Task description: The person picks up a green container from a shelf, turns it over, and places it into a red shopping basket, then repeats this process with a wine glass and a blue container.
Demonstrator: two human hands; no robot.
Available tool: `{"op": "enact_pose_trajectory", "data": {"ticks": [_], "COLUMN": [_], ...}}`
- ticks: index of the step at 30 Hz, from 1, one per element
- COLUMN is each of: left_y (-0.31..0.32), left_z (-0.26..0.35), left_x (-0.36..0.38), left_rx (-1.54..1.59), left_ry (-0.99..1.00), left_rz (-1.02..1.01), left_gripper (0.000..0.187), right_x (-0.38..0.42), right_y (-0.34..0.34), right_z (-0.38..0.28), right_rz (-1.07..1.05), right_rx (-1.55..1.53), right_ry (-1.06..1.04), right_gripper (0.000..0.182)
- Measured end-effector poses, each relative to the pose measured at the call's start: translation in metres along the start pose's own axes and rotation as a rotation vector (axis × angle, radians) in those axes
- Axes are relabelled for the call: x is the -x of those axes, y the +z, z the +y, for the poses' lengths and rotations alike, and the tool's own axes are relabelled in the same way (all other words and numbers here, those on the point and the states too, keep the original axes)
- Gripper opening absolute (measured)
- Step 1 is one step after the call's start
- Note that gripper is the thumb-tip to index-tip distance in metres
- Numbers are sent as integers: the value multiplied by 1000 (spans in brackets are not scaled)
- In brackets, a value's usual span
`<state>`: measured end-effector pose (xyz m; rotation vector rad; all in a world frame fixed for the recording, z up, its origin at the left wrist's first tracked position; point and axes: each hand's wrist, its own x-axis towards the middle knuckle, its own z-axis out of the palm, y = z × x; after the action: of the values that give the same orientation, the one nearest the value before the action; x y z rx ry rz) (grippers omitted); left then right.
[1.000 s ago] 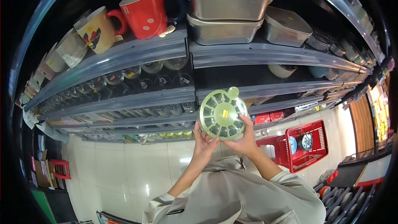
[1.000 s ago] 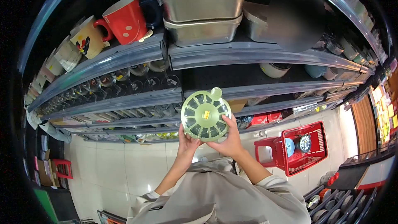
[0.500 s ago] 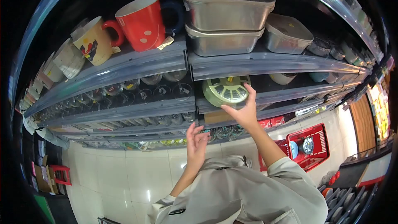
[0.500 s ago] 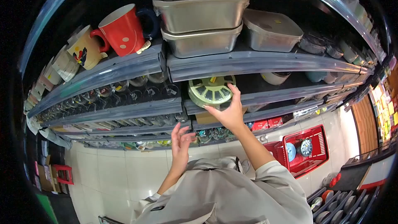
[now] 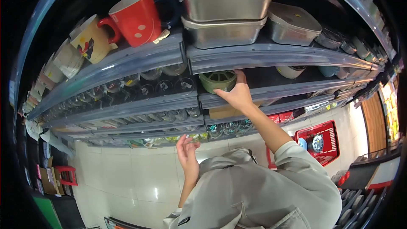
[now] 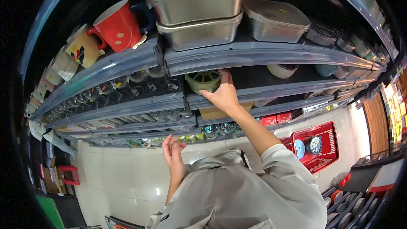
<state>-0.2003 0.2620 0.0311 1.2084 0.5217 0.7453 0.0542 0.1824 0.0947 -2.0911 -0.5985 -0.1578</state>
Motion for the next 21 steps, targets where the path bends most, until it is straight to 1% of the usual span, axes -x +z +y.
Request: {"op": "enact_pose_trajectory", "data": {"ticks": [2, 4, 5, 6, 7, 8, 9, 10, 12, 13, 14, 15, 16, 17, 19, 20, 21], "left_y": [4, 17, 26, 35, 46, 60, 74, 87, 100, 112, 116, 123, 131, 144, 181, 200, 216], "left_z": [1, -1, -2, -3, -1, 2, 2, 3, 7, 6, 5, 1, -6, 2, 14, 17, 16], "left_x": [5, 8, 10, 10, 10, 10, 11, 13, 20, 21, 19, 14, 8, -1, -18, -24, -31], "left_rx": [-17, -27, -23, -25, -34, -84, -138, -162, -233, -348, -370, -417, -450, -628, -928, -967, -1044], "left_ry": [-17, -40, -36, -34, -32, -56, -92, -123, 38, 27, 1, 85, 176, 210, 535, 619, 763], "left_rz": [9, 13, 7, -6, -41, -27, -16, -65, -164, -263, -317, -387, -449, -495, -644, -675, -682], "left_gripper": [38, 38, 36, 35, 35, 35, 34, 34, 33, 31, 31, 28, 25, 21, 21, 26, 30], "right_x": [-2, -2, -3, -3, -2, -3, -5, 0, 21, 46, 73, 96, 122, 149, 207, 230, 248], "right_y": [2, 1, 1, 0, 4, 7, 2, -7, -30, -47, -47, -48, -56, -66, -78, -95, -113], "right_z": [4, 2, 1, 2, 10, 18, 16, 14, 13, 37, 42, 60, 80, 100, 155, 178, 199], "right_rz": [-15, -20, -38, -78, -17, 49, 57, 59, -166, -32, 62, 37, -8, -59, -70, -71, -76], "right_rx": [-3, 66, 82, 77, 104, 141, 112, 83, 2, -108, -203, -256, -260, -270, -149, -141, -134], "right_ry": [-15, -68, -34, -16, -106, -191, -216, -220, -81, -127, -243, -180, -104, -28, 114, 202, 285], "right_gripper": [93, 94, 95, 99, 100, 102, 101, 100, 88, 85, 81, 75, 74, 73, 70, 70, 69]}}
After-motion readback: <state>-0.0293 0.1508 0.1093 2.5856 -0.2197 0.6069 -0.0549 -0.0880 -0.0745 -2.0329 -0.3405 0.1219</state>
